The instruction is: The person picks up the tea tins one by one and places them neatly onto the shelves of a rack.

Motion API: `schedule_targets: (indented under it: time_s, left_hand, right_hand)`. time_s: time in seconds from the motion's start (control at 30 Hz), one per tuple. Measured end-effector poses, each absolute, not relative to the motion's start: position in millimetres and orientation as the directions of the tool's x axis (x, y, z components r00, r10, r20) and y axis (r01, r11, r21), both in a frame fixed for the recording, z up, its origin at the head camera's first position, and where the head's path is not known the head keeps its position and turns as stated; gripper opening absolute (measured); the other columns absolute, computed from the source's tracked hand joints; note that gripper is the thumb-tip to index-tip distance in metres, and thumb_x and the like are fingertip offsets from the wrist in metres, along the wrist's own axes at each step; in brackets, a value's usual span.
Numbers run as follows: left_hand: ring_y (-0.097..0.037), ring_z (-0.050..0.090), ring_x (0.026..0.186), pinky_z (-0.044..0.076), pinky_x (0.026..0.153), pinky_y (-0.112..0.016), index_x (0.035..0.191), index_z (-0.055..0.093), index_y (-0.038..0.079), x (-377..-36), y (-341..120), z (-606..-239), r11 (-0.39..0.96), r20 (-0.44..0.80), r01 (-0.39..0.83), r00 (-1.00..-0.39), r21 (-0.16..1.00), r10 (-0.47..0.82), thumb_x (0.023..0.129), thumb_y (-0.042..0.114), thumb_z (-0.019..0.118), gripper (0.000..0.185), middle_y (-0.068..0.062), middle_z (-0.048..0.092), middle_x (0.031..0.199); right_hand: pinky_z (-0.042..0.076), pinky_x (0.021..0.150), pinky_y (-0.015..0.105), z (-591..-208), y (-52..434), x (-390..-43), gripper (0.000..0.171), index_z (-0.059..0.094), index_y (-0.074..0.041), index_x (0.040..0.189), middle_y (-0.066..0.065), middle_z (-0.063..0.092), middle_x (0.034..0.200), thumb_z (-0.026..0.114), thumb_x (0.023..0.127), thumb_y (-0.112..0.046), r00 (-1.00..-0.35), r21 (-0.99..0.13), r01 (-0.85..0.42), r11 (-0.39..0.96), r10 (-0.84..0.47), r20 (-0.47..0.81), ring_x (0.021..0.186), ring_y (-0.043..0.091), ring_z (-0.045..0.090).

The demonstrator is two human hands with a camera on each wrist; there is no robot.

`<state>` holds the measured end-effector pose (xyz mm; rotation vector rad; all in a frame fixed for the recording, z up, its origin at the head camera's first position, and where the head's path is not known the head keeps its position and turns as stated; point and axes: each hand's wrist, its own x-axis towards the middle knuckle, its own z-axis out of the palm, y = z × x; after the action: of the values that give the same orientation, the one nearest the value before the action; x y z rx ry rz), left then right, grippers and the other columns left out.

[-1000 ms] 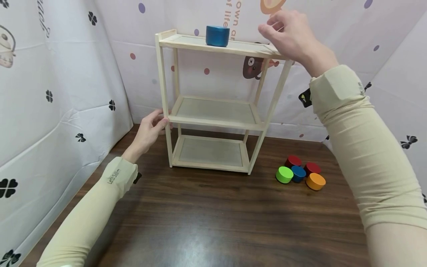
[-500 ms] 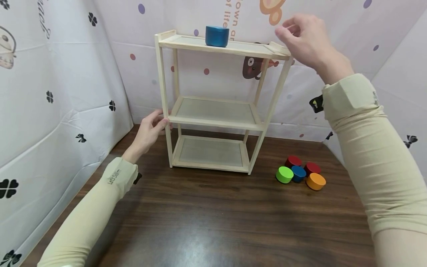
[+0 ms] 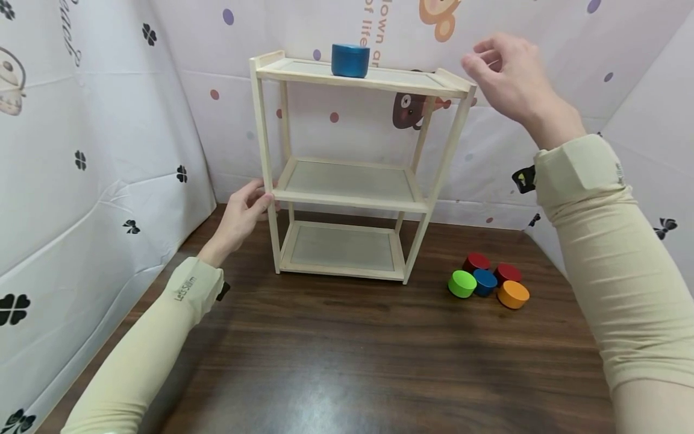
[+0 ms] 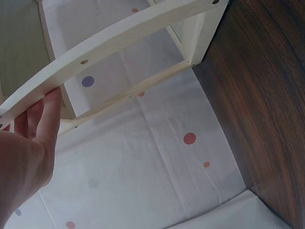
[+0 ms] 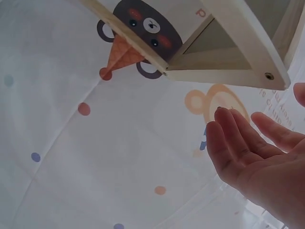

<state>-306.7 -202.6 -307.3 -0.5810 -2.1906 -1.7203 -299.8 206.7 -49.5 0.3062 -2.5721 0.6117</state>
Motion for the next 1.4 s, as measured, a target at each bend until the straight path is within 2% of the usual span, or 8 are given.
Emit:
schedule_targets:
  time_s: [0.13,0.3,0.53,0.7,0.83,1.07,1.27,1.4]
  left_hand:
    - [-0.018,0.066,0.095,0.06,0.088,-0.039,0.138,0.049,0.006,-306.4,-203.0,-308.6,0.216,0.467,0.487,-0.873,0.846,0.14,0.101,0.024,0.05,0.041,-0.024,0.061,0.11]
    - [-0.018,0.066,0.095,0.059,0.089,-0.041,0.137,0.05,0.007,-306.3,-203.2,-310.3,0.231,0.461,0.482,-0.876,0.845,0.14,0.101,0.024,0.049,0.04,-0.025,0.061,0.109]
    - [-0.018,0.066,0.094,0.06,0.088,-0.038,0.136,0.05,0.006,-306.1,-203.0,-309.5,0.203,0.469,0.486,-0.874,0.85,0.129,0.101,0.023,0.05,0.04,-0.02,0.062,0.106]
    - [-0.018,0.066,0.094,0.059,0.088,-0.041,0.137,0.05,0.006,-305.7,-202.7,-309.0,0.2,0.468,0.485,-0.874,0.851,0.129,0.101,0.023,0.051,0.04,-0.01,0.065,0.104]
    - [-0.016,0.066,0.093,0.06,0.087,-0.038,0.136,0.05,0.005,-306.8,-201.8,-309.2,0.189,0.466,0.483,-0.875,0.855,0.129,0.1,0.023,0.051,0.041,-0.013,0.064,0.105]
    - [-0.016,0.066,0.093,0.06,0.087,-0.038,0.136,0.051,0.006,-307.6,-201.4,-307.7,0.182,0.468,0.484,-0.875,0.856,0.126,0.1,0.023,0.051,0.04,-0.017,0.063,0.108]
    - [-0.013,0.066,0.092,0.061,0.083,-0.03,0.137,0.049,0.005,-307.0,-202.4,-307.1,0.189,0.475,0.493,-0.87,0.85,0.134,0.1,0.024,0.051,0.042,-0.023,0.061,0.11]
    - [-0.015,0.067,0.092,0.061,0.083,-0.031,0.137,0.05,0.004,-307.1,-202.9,-307.7,0.186,0.475,0.493,-0.87,0.85,0.133,0.1,0.023,0.051,0.041,-0.019,0.062,0.107]
  right_hand:
    - [0.04,0.109,0.051,-57.0,212.1,-298.8,0.056,0.043,-0.012,0.144,0.018,0.046,0.146,0.04,0.1,-0.046,-0.845,-0.359,-0.327,0.874,-0.101,0.525,0.131,0.033,0.046]
    - [0.042,0.102,0.044,-65.9,217.4,-298.7,0.053,0.048,-0.01,0.139,0.018,0.052,0.14,0.038,0.1,-0.045,-0.816,-0.346,-0.35,0.871,-0.101,0.57,0.118,0.028,0.049]
    - [0.043,0.09,0.032,-77.0,224.6,-297.9,0.053,0.048,-0.01,0.139,0.02,0.058,0.132,0.034,0.102,-0.045,-0.806,-0.356,-0.352,0.866,-0.086,0.586,0.093,0.003,0.051]
    - [0.038,0.079,0.025,-88.3,230.3,-298.8,0.053,0.049,-0.006,0.137,0.021,0.059,0.122,0.031,0.103,-0.042,-0.797,-0.342,-0.358,0.868,-0.094,0.596,0.084,-0.004,0.044]
    - [0.034,0.074,0.02,-94.4,235.3,-299.7,0.052,0.051,-0.005,0.135,0.019,0.059,0.115,0.032,0.102,-0.041,-0.798,-0.346,-0.359,0.867,-0.092,0.596,0.079,-0.007,0.041]
    - [0.036,0.075,0.024,-105.2,241.6,-297.3,0.054,0.05,-0.005,0.136,0.021,0.061,0.119,0.03,0.103,-0.043,-0.816,-0.35,-0.342,0.872,-0.092,0.57,0.089,0.007,0.049]
    - [0.038,0.075,0.024,-118.9,247.1,-297.3,0.054,0.051,-0.006,0.136,0.022,0.064,0.118,0.033,0.102,-0.044,-0.822,-0.351,-0.347,0.87,-0.102,0.56,0.082,-0.003,0.048]
    - [0.045,0.088,0.043,-128.1,250.7,-297.1,0.056,0.047,-0.004,0.138,0.024,0.06,0.127,0.032,0.102,-0.043,-0.839,-0.368,-0.35,0.862,-0.114,0.532,0.102,0.022,0.059]
